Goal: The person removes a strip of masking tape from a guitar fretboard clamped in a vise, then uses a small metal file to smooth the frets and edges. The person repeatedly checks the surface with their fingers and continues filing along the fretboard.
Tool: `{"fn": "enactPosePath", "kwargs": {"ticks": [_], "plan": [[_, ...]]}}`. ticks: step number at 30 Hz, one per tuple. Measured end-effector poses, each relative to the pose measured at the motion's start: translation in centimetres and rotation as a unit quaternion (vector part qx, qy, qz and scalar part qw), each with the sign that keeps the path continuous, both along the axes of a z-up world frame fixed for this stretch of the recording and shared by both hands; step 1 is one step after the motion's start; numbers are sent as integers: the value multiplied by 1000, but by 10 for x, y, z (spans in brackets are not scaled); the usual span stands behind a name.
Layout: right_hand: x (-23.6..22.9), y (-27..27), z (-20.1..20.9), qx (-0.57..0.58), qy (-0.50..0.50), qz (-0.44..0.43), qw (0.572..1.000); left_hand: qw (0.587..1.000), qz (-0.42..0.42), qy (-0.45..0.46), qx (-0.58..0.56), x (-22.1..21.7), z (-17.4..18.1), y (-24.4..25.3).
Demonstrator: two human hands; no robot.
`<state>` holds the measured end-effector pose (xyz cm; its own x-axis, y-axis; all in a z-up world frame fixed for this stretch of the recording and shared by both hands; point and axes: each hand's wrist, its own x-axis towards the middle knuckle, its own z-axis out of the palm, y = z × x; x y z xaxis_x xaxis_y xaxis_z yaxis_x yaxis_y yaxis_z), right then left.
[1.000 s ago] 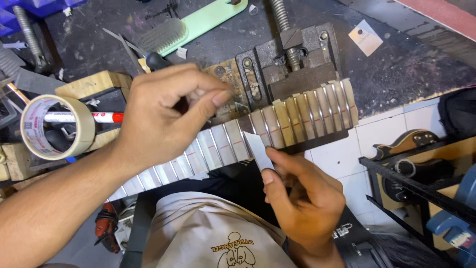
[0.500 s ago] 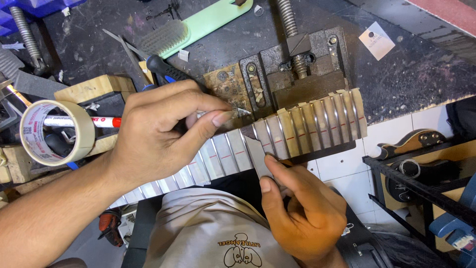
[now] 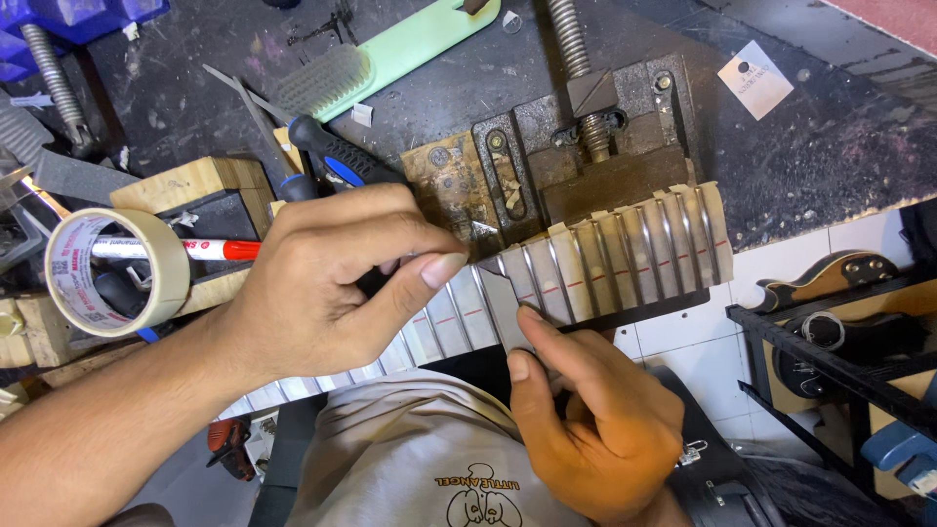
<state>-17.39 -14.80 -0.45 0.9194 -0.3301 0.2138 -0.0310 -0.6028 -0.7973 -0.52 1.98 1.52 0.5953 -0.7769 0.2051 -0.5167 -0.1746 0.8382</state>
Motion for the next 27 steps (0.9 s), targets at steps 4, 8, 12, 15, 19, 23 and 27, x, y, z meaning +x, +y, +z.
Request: {"fn": "enactPosePath", "kwargs": {"ticks": [4,8,12,15,19,23,27], "plan": [[0,2,0,-5,-9,1,1000,1000,-28,12,-1,1,0,0],[3,3,2,-5,-15,3,1000,999,-27,18,12,2,-1,1],[4,2,4,-32,-8,-4,999,1000,7,5,23,2,-3,0],[-2,2,5,22,-45,-19,999,1000,20,4,22,2,-5,0],[-14,3,2,46,-17,-77,996,1000,2,5,15,3,-8,-5],[-24,6,0,65,-28,-96,993,1000,3,13,24,3,-12,-8],[-30,8,-4,79,-36,-82,993,1000,-9,15,-26,1,-11,-6]]}}
